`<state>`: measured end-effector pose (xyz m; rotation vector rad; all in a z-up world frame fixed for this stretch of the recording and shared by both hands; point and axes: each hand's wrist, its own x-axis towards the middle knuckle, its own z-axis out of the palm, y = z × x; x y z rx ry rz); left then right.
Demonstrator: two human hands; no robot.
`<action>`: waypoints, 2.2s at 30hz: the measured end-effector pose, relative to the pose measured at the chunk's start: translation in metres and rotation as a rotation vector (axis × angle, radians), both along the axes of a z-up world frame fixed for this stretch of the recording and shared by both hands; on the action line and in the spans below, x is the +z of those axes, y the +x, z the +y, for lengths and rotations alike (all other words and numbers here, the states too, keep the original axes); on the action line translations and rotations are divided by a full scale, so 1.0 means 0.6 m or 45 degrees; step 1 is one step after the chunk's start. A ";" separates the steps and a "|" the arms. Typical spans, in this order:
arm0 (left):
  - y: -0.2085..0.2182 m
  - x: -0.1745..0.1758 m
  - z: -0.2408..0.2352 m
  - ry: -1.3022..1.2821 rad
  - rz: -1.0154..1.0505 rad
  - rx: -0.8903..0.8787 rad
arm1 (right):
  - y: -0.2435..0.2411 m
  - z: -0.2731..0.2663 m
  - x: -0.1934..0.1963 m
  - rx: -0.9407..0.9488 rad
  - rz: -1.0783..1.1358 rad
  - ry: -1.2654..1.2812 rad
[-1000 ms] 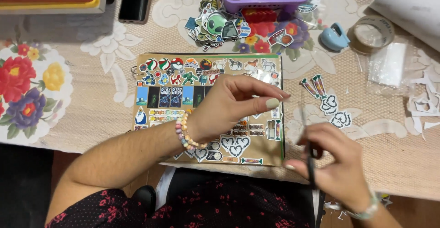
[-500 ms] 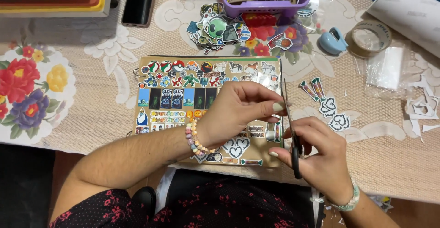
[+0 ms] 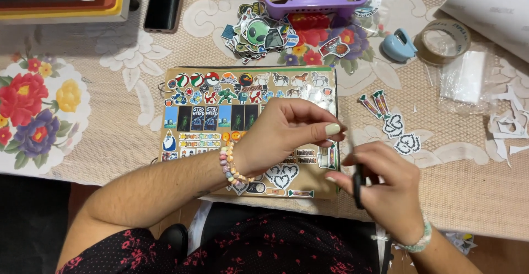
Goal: The person applies various stickers to a decorated binder cover, peeling them from their backing and smoothing them onto the surface. They also handle a small piece of white paper, folding it and placing it on the table.
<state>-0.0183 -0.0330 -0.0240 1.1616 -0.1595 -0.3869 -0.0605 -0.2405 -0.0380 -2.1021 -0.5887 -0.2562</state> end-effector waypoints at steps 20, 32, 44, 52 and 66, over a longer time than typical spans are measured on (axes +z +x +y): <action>-0.005 -0.005 0.050 0.439 -0.211 -0.011 | 0.055 -0.278 -0.107 -0.630 -0.106 -1.059; -0.037 -0.001 0.116 0.534 -0.096 0.257 | 0.237 -0.098 -0.062 -0.215 0.497 -0.867; -0.065 -0.041 0.148 0.385 0.047 0.360 | 0.254 -0.109 -0.031 -0.310 0.964 -0.227; -0.083 -0.067 0.104 0.287 0.030 0.327 | 0.138 -0.077 0.010 -0.141 0.631 0.089; -0.095 -0.031 0.050 0.160 -0.112 -0.218 | 0.035 -0.021 0.062 0.992 -0.427 -0.015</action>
